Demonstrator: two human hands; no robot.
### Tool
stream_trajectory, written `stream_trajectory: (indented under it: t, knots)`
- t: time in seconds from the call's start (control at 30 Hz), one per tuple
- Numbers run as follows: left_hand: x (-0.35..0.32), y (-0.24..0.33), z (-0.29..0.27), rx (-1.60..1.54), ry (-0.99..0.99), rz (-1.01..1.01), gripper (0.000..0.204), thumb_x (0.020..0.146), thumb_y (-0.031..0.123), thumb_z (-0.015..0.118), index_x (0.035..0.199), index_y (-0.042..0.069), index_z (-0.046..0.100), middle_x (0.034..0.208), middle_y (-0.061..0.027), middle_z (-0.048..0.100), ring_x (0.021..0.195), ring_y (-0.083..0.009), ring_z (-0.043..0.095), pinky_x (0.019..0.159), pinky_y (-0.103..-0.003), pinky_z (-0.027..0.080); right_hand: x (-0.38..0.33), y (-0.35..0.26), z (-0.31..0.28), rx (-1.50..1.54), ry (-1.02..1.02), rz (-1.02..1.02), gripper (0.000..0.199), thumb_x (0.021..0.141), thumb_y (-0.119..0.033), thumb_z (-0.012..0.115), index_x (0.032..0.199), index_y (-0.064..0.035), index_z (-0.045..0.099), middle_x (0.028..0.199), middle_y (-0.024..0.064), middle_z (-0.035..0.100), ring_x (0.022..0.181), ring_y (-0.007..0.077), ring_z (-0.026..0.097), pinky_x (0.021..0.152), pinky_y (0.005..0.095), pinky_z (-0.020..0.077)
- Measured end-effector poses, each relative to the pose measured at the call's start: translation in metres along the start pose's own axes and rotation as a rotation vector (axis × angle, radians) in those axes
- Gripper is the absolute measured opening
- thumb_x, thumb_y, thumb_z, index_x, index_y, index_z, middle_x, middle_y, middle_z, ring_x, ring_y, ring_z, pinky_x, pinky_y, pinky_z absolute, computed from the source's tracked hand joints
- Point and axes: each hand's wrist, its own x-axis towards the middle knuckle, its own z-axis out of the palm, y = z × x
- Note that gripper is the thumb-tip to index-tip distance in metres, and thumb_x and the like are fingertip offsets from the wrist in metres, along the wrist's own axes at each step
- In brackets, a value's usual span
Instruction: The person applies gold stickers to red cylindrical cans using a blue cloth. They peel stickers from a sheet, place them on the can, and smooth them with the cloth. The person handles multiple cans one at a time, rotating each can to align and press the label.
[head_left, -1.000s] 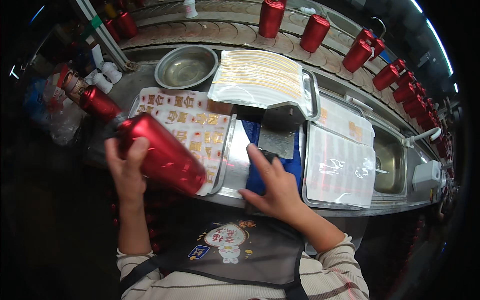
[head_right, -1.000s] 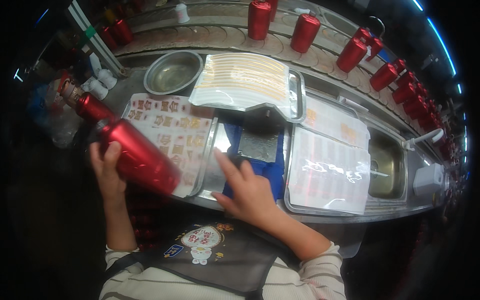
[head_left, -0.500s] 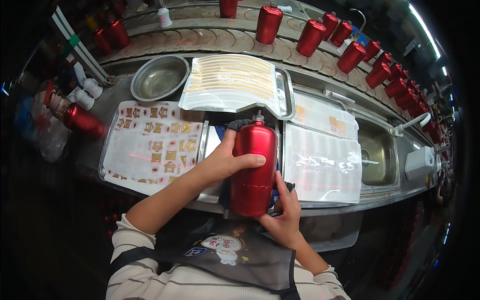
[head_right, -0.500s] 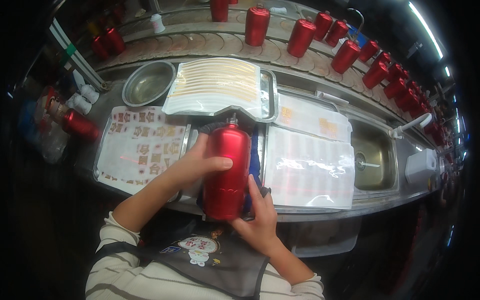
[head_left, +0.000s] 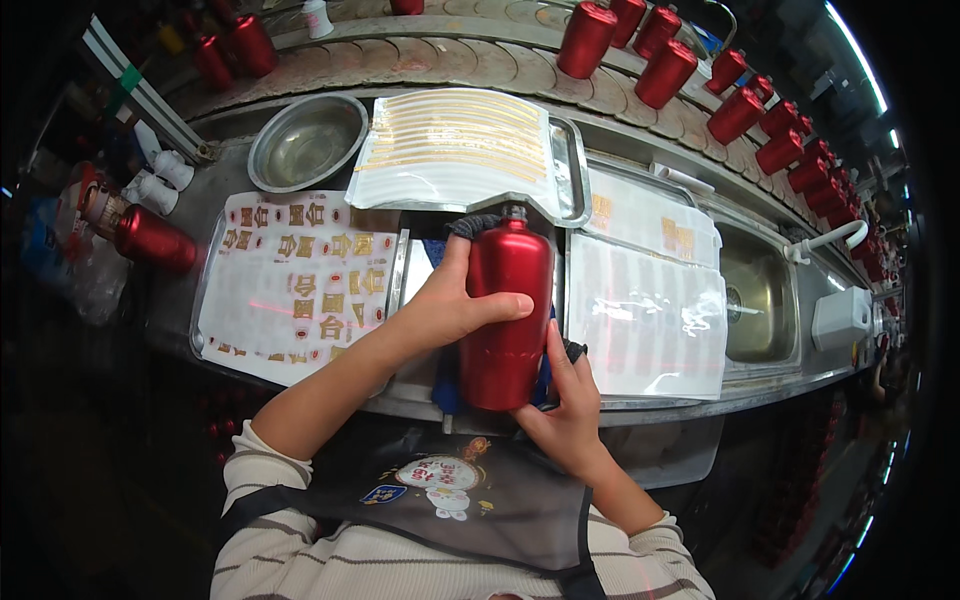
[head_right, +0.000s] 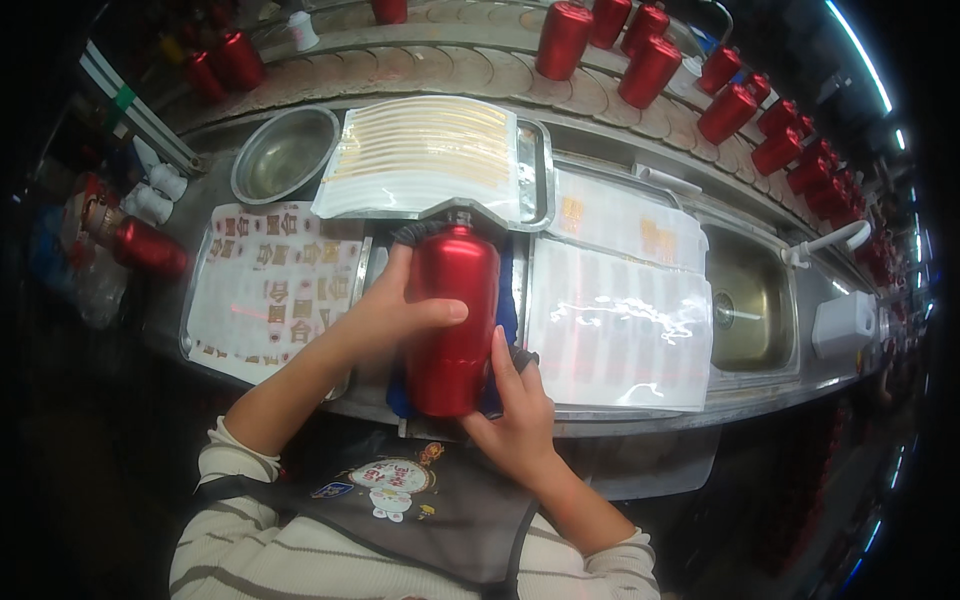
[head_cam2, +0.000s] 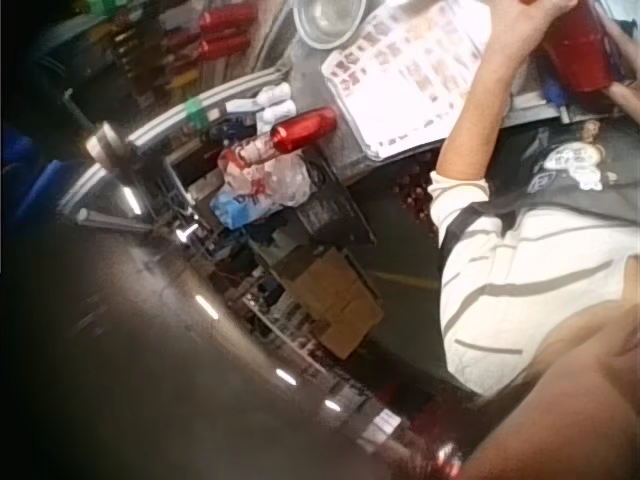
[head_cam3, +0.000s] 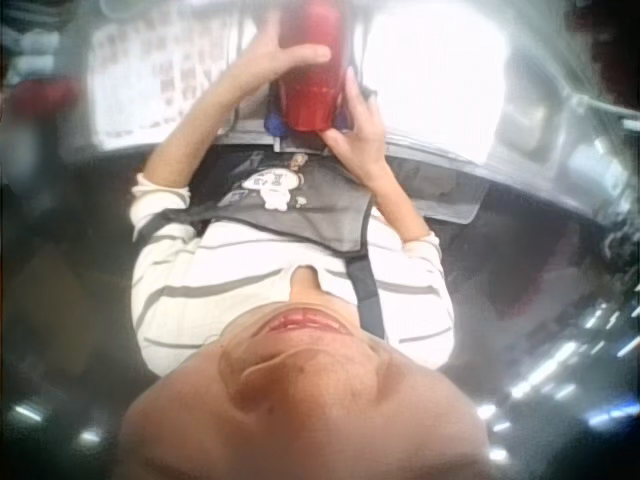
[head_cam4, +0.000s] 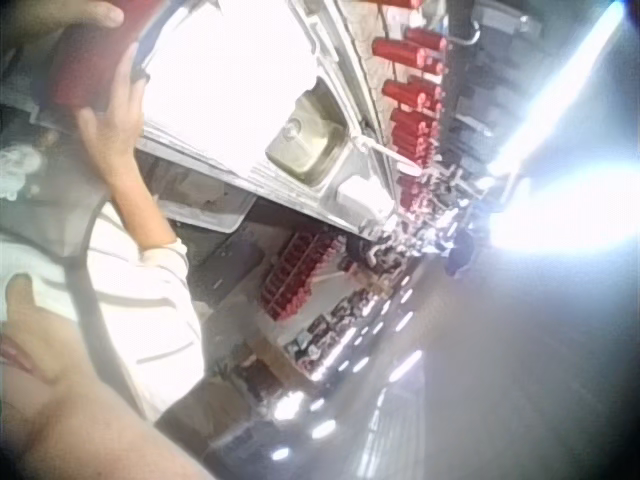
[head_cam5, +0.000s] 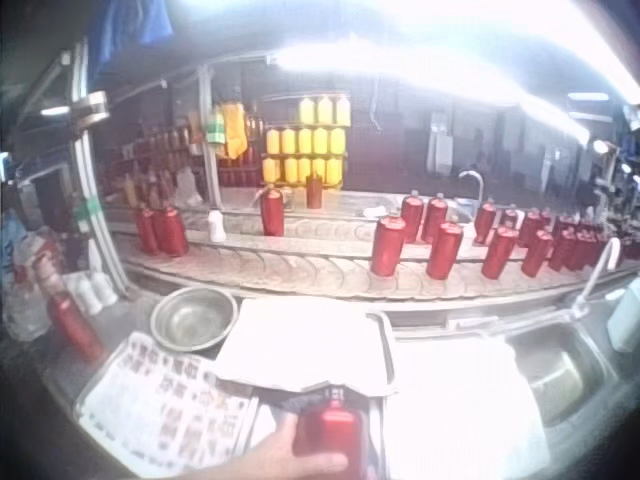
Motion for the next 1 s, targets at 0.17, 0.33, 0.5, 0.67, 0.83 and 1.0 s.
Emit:
stream_trajectory:
  t: [0.17,0.33,0.5,0.67,0.83,1.0]
  knots:
    - [0.012,-0.024,0.0,0.028,-0.01,0.102,0.105,0.073,0.04,0.085,0.146,0.002,0.02,0.133,-0.0195,0.05,0.124,-0.0288,0.053,0.107,-0.041,0.041,0.024,0.002,-0.06,0.158,-0.376,0.147,0.082,0.067,-0.012,0.076,0.144,-0.0046,0.049,0.084,0.0089,0.058,0.063,0.0136,0.053,0.057,0.0266,0.0421]
    - [0.005,-0.035,-0.012,0.149,0.057,0.097,0.108,0.077,0.048,0.082,0.149,0.003,0.015,0.137,-0.0232,0.048,0.129,-0.0308,0.049,0.108,-0.043,0.04,0.16,0.058,-0.094,0.099,0.295,-0.026,0.052,0.085,-0.009,0.07,0.135,-0.0051,0.058,0.125,0.0109,0.063,0.067,0.0058,0.052,0.058,0.0197,0.0411]
    - [-0.016,-0.027,-0.041,-0.022,0.195,-0.044,0.09,0.085,0.039,0.077,0.145,0.002,0.022,0.14,-0.0246,0.044,0.124,-0.0266,0.054,0.099,-0.036,0.049,0.359,0.137,-0.146,-0.425,0.447,0.157,0.104,0.076,-0.061,0.073,0.154,-0.0083,0.029,0.133,0.0325,0.051,0.124,0.0462,0.052,0.102,0.046,0.0414]
    - [-0.044,-0.025,-0.076,-0.119,0.44,0.129,0.063,0.096,0.01,0.059,0.149,0.006,0.025,0.137,-0.0178,0.049,0.12,-0.0226,0.057,0.103,-0.036,0.046,0.485,0.21,-0.193,-0.603,0.518,0.365,0.117,0.07,-0.078,0.063,0.157,-0.0134,0.021,0.139,0.0339,0.047,0.128,0.0457,0.051,0.102,0.0494,0.0427]
    - [-0.077,-0.023,-0.102,-0.13,0.694,0.066,0.048,0.1,0.019,0.055,0.136,-0.003,0.033,0.135,-0.023,0.052,0.117,-0.0268,0.061,0.1,-0.037,0.049,0.531,0.251,-0.18,-0.555,0.404,0.452,0.106,0.066,-0.074,0.067,0.141,-0.0034,0.042,0.134,0.0303,0.055,0.125,0.0435,0.054,0.104,0.0485,0.0417]
    - [-0.072,-0.003,-0.114,-0.134,0.787,0.018,0.039,0.1,0.022,0.057,0.126,-0.003,0.041,0.129,-0.0209,0.057,0.116,-0.0261,0.062,0.099,-0.037,0.049,0.538,0.294,-0.198,-0.608,0.491,0.493,0.119,0.064,-0.073,0.073,0.147,0.0045,0.036,0.139,0.0289,0.052,0.132,0.0404,0.049,0.109,0.0459,0.0387]
